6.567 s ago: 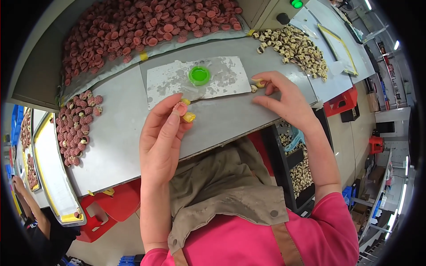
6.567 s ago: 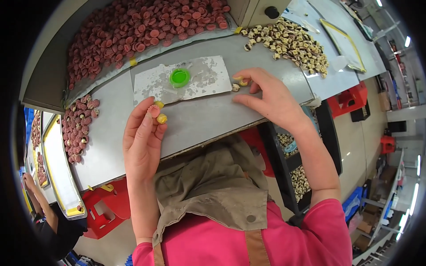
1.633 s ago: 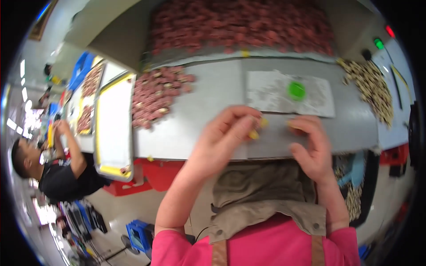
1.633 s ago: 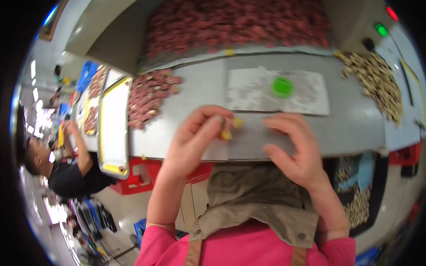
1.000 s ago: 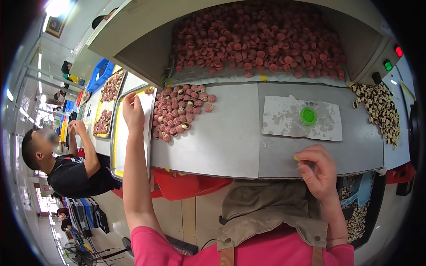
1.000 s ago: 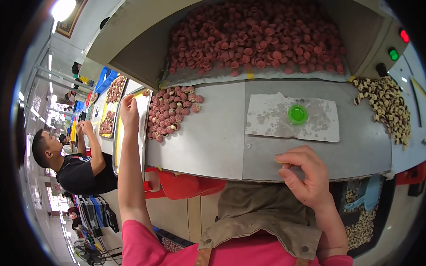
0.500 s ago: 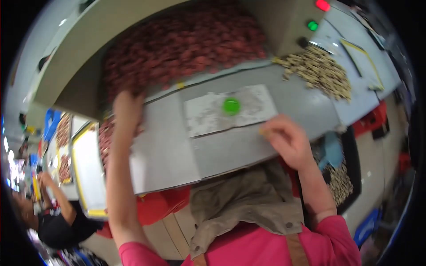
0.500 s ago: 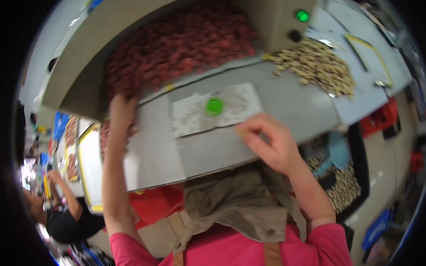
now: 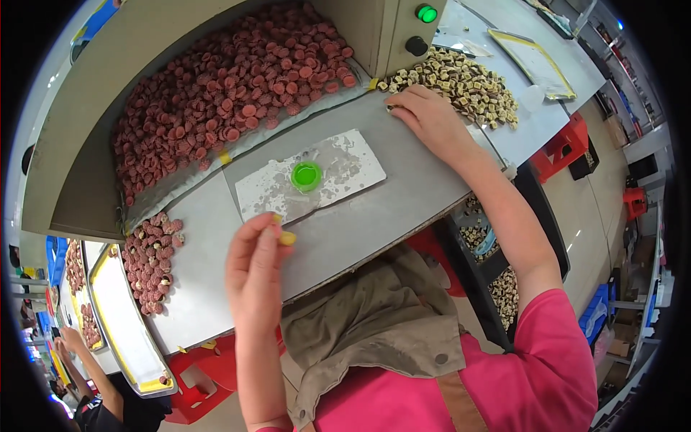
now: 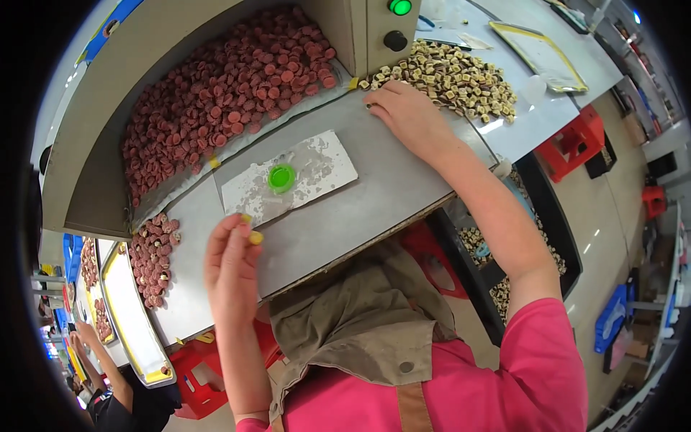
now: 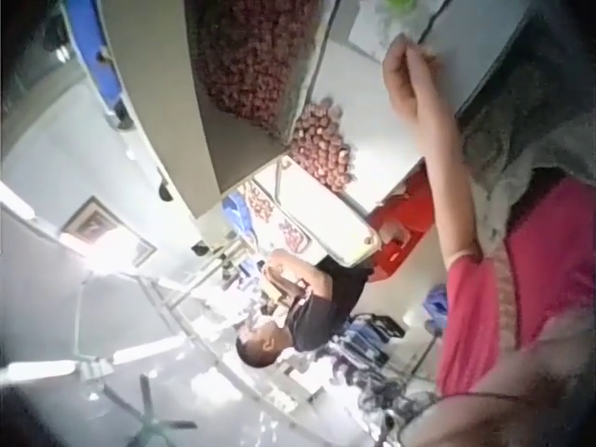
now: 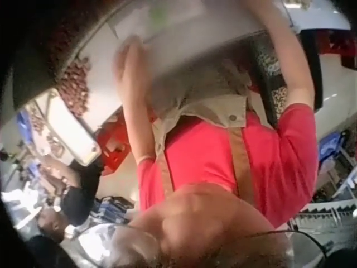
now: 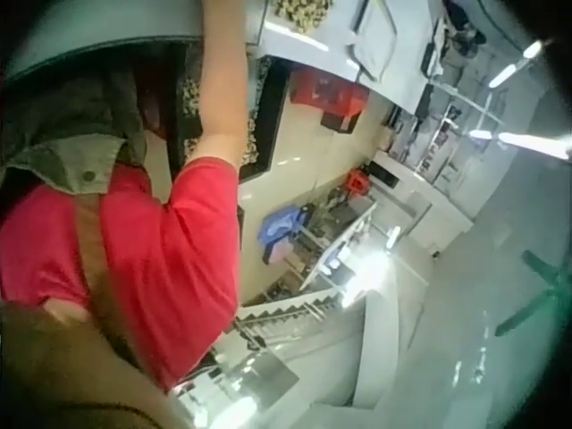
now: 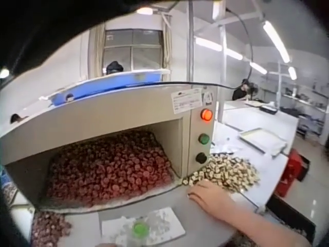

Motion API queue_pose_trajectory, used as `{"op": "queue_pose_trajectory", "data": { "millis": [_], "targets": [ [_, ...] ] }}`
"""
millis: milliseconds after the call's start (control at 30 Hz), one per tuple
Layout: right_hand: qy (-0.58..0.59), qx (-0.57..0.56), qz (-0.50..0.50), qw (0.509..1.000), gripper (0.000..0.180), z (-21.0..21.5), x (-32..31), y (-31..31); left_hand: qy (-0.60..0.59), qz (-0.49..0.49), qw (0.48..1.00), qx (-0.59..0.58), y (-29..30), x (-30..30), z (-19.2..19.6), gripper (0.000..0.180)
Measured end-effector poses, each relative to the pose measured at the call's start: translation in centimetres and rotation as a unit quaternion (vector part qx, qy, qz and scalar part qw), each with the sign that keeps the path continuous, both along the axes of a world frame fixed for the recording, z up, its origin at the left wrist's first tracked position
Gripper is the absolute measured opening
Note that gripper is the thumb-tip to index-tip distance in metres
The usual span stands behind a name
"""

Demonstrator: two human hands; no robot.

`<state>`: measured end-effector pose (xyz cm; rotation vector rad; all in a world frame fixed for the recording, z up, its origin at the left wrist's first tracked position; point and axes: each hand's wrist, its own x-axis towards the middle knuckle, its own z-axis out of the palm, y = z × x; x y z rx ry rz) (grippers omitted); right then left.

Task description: Assembling small plastic toy components at a factory workbench.

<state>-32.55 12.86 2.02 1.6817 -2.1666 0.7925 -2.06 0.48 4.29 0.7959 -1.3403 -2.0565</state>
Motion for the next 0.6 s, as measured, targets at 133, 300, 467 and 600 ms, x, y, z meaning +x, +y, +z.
{"op": "queue_pose_trajectory", "data": {
  "millis": [133, 300, 467, 600],
  "targets": [
    [-0.036, 0.049, -0.022, 0.998, 0.019, 0.7, 1.1, 0.6, 0.036, -0.016, 0.999, -0.005, 1.0, 0.3, -1.4, 0.024],
    [-0.034, 0.101, -0.069, 0.992, 0.021, 1.5, 3.1, 0.3, 0.097, -0.029, 0.994, 0.05, -0.2, 1.1, -2.3, 0.026],
    [-0.073, 0.123, -0.087, 0.986, 0.024, 2.1, 4.2, 0.1, 0.141, -0.028, 0.985, 0.098, -0.8, 2.1, -2.8, 0.028],
    [-0.082, 0.111, -0.019, 0.99, 0.023, 2.9, 3.6, 0.2, 0.169, -0.025, 0.976, 0.137, -1.3, 2.3, -2.8, 0.028]
  ]
}}
